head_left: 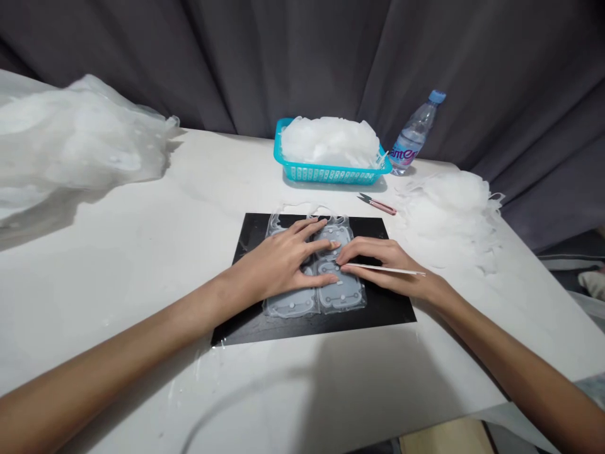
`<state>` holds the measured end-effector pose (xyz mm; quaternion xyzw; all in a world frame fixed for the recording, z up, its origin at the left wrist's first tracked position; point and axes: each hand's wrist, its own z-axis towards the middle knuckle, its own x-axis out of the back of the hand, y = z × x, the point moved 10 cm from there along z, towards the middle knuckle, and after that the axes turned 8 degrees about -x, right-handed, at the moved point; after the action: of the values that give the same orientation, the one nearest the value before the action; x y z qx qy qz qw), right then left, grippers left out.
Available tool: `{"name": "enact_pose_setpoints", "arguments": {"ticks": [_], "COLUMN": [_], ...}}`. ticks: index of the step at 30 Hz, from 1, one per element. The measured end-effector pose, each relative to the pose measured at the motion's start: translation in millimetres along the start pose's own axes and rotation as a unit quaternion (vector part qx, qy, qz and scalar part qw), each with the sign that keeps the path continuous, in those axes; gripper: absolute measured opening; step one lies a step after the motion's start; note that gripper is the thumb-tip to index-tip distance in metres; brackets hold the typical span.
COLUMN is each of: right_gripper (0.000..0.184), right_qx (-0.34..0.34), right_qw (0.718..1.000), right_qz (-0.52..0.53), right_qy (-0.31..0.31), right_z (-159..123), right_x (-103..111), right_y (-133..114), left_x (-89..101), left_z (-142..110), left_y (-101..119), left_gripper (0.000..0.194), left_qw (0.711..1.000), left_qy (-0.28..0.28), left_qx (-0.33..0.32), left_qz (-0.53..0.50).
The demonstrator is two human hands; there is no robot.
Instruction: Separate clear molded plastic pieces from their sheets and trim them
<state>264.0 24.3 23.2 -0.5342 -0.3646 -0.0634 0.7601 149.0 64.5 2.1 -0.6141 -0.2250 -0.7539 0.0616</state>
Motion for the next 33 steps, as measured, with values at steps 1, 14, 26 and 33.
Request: {"name": "enact_pose_setpoints", "arguments": {"ticks": [1,14,26,33], "right_gripper": [0.012,0.015,0.013,0.009], "right_qx": [0.000,0.031,0.032,0.042], "right_qw": [1.000,0.998,0.995,0.992], "right_qz": [-0.002,-0.059,-0.095,-0.111], "right_qy": [-0.001,-0.011,0.009,0.046], "right_z": [-0.2,-2.8,-4.4,-5.1], "right_x": [-0.5,-9.5,-11.6,-12.2], "right_y": [0.0,-8.4,-14.3,-18.2], "left_x": [0.0,-0.3,-2.1,-3.5], "left_z": [-0.2,-1.2,-0.4,-0.5], "left_y": [0.2,1.6,0.4,-0.3], "left_gripper": [0.074,0.071,0.072,0.073], "left_qw": [1.000,1.000,1.000,1.000], "left_qy": [0.001,0.011,0.005,0.003], "left_qx": [-0.001,-0.012,-0.006,-0.002], "left_qz": [0.001,0.002,0.012,0.014]}}
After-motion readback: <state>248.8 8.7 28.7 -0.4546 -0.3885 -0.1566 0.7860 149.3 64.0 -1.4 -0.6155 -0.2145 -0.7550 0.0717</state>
